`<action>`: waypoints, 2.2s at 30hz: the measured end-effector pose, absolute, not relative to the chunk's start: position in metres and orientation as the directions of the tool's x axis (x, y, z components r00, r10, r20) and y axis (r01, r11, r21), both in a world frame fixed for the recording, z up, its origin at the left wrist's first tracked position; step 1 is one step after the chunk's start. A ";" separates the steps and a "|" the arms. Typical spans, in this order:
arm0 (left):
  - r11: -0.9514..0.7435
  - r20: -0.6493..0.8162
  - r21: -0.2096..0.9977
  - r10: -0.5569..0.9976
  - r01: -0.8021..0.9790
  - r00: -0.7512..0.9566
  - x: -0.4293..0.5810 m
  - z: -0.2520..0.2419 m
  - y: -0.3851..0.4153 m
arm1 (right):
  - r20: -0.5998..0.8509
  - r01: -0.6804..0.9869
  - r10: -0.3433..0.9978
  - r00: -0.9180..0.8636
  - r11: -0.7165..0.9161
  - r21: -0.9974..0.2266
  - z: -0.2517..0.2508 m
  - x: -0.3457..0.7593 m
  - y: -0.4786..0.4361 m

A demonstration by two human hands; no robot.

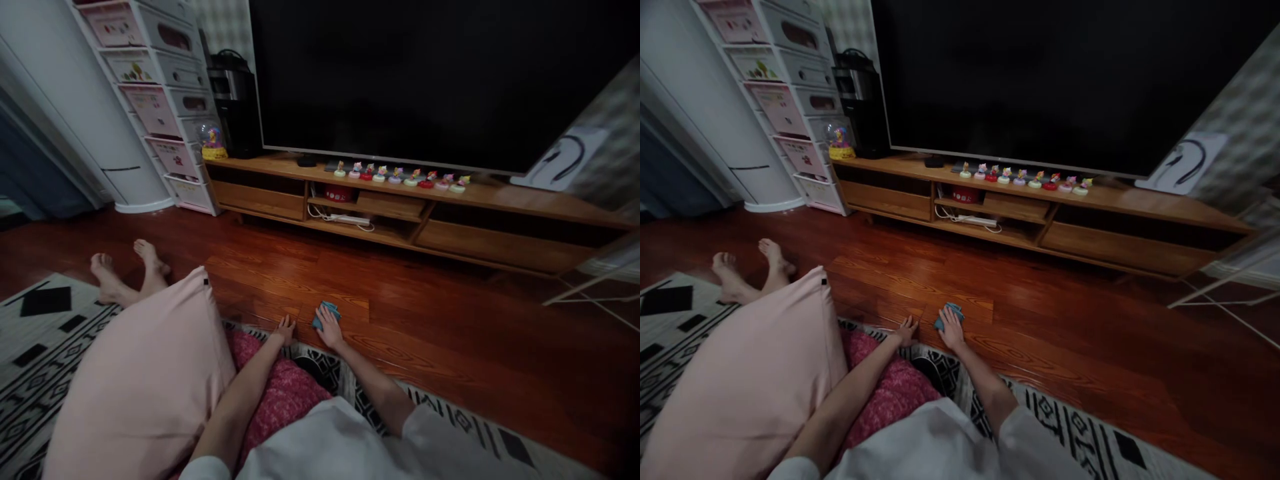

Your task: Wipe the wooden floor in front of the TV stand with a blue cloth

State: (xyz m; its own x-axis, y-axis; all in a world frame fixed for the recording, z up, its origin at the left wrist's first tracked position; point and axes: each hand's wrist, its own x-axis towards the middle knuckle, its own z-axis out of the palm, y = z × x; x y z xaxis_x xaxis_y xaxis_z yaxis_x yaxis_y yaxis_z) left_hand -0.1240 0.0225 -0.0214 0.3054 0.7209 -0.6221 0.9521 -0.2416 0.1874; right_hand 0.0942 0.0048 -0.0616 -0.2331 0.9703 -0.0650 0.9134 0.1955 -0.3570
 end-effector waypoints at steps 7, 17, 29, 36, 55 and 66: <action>-0.231 -0.634 0.197 0.712 0.953 0.303 -0.124 -0.028 0.025 | -0.103 0.901 0.963 -0.250 0.193 -0.388 -0.074 0.129 -0.022; -0.231 -0.640 0.190 0.708 0.954 0.299 -0.122 -0.034 0.025 | -0.068 0.906 0.976 -0.207 0.165 -0.389 -0.088 0.170 -0.077; -0.230 -0.630 0.204 0.713 0.951 0.308 -0.123 -0.031 0.025 | -0.159 0.937 0.974 -0.161 0.100 -0.335 -0.072 0.143 -0.007; -0.188 -0.645 0.245 0.701 0.951 0.305 -0.124 -0.049 0.028 | -0.139 0.899 0.938 -0.317 0.250 -0.360 -0.085 0.145 -0.082; -0.182 -0.639 0.261 0.703 0.948 0.311 -0.124 -0.047 0.025 | -0.221 0.919 0.924 -0.312 0.235 -0.316 -0.081 0.153 -0.081; -0.215 -0.654 0.186 0.701 0.959 0.284 -0.125 -0.029 0.021 | -0.266 0.967 0.960 -0.090 0.020 -0.255 -0.056 0.141 0.002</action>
